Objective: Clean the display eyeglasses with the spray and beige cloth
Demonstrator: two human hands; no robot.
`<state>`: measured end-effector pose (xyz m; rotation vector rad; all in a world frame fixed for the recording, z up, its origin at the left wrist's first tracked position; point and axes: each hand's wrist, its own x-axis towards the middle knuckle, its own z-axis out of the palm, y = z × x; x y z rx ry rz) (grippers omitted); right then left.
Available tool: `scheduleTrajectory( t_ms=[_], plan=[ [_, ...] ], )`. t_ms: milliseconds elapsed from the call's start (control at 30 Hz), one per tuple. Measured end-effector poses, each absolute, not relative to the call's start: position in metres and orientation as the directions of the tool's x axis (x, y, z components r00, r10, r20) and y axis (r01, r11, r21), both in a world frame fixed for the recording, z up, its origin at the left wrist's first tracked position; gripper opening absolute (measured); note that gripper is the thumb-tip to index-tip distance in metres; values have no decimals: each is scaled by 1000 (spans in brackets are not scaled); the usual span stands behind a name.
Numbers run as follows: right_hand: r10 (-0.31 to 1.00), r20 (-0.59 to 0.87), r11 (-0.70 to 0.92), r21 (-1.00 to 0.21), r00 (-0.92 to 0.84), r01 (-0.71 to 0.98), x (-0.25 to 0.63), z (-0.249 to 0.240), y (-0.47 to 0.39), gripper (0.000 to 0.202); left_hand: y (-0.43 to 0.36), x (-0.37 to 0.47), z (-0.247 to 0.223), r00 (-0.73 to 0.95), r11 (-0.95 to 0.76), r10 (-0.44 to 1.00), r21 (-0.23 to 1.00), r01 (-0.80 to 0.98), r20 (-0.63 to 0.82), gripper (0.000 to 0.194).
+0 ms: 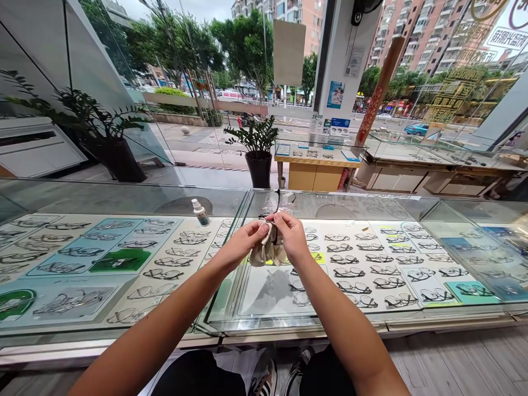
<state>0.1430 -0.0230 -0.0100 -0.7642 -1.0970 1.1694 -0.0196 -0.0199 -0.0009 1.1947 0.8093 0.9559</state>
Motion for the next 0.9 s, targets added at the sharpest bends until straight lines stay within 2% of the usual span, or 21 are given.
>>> scheduleTrajectory(
  t_ms=[133,433,600,767,900],
  plan=[
    [964,261,260,-907,41,-333,142,-9,-25,36,-21,-21,-1,430,94,902,987,-131,-29,61],
    [975,217,220,-884,53,-413,138,-2,-29,40,-19,-19,0,546,256,838,892,-374,-12,46],
    [978,204,203,-874,45,-441,135,-4,-28,40,-24,-16,2,549,251,835,875,-413,19,49],
    [932,359,358,-885,52,-296,130,-11,-28,33,-27,-8,-5,411,116,909,904,-412,71,58],
    [893,448,448,-879,40,-163,132,-10,-29,31,-25,-6,-6,345,20,929,908,-419,138,55]
  ],
)
